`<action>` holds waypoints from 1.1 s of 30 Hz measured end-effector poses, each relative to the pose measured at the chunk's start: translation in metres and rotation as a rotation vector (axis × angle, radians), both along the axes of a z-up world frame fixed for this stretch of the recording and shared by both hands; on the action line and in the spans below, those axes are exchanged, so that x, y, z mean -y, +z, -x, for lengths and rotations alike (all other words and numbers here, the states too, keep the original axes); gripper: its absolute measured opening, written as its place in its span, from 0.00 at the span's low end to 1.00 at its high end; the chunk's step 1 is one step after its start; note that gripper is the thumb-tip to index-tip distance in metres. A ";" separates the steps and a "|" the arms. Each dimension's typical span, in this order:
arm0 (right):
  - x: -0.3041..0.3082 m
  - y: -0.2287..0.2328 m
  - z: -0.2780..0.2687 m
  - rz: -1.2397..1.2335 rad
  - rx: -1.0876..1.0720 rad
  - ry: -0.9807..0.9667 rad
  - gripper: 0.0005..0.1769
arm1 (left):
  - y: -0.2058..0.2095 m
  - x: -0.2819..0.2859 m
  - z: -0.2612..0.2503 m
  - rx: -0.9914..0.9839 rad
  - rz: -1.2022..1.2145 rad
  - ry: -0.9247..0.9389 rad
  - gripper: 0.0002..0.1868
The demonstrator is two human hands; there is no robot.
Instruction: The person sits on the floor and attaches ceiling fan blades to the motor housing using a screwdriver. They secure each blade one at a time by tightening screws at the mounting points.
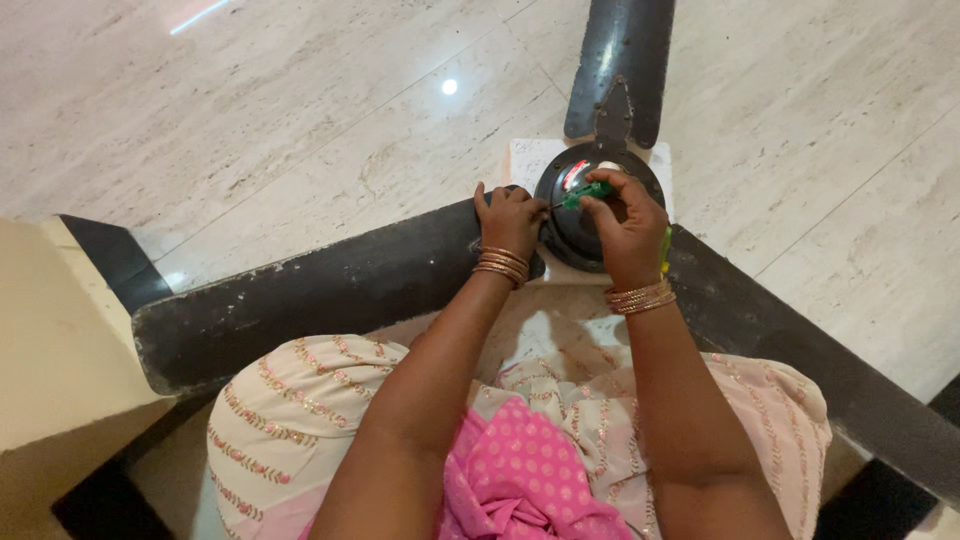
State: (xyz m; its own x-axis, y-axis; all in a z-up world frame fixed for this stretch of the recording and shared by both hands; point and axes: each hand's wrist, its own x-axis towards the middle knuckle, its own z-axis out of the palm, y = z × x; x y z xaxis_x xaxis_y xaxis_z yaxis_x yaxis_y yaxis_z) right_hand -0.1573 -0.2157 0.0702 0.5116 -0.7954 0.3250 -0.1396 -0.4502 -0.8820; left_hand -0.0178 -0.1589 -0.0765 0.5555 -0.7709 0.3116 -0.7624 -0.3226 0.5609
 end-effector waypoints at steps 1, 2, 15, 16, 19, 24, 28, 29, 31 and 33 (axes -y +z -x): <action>0.001 0.000 -0.001 -0.002 0.006 -0.003 0.15 | -0.001 0.001 0.000 0.001 0.004 0.000 0.05; 0.002 0.000 -0.002 0.007 -0.001 -0.003 0.15 | -0.001 0.001 -0.001 0.003 0.007 0.001 0.05; -0.002 -0.009 -0.010 0.190 -0.042 0.038 0.17 | -0.002 0.001 -0.002 -0.016 -0.005 -0.012 0.04; -0.001 -0.011 -0.011 0.172 -0.045 0.025 0.17 | -0.002 0.001 -0.001 -0.016 0.000 -0.014 0.05; -0.001 -0.012 -0.010 0.231 -0.153 0.014 0.19 | -0.002 0.001 -0.003 -0.008 -0.006 -0.012 0.05; 0.005 -0.001 -0.005 0.409 -0.142 0.165 0.17 | -0.004 0.002 0.000 -0.020 -0.078 0.008 0.05; 0.001 0.001 -0.007 0.156 -0.142 0.098 0.18 | -0.009 0.004 0.000 0.005 -0.077 0.000 0.08; -0.002 0.000 -0.008 0.156 -0.118 0.090 0.16 | -0.010 0.005 0.001 -0.012 -0.064 -0.007 0.08; -0.005 0.000 -0.010 0.158 -0.069 0.072 0.13 | -0.010 0.005 0.000 -0.028 -0.041 -0.011 0.08; -0.007 -0.001 -0.014 0.175 -0.095 0.016 0.15 | -0.010 0.003 0.000 -0.030 -0.021 -0.010 0.08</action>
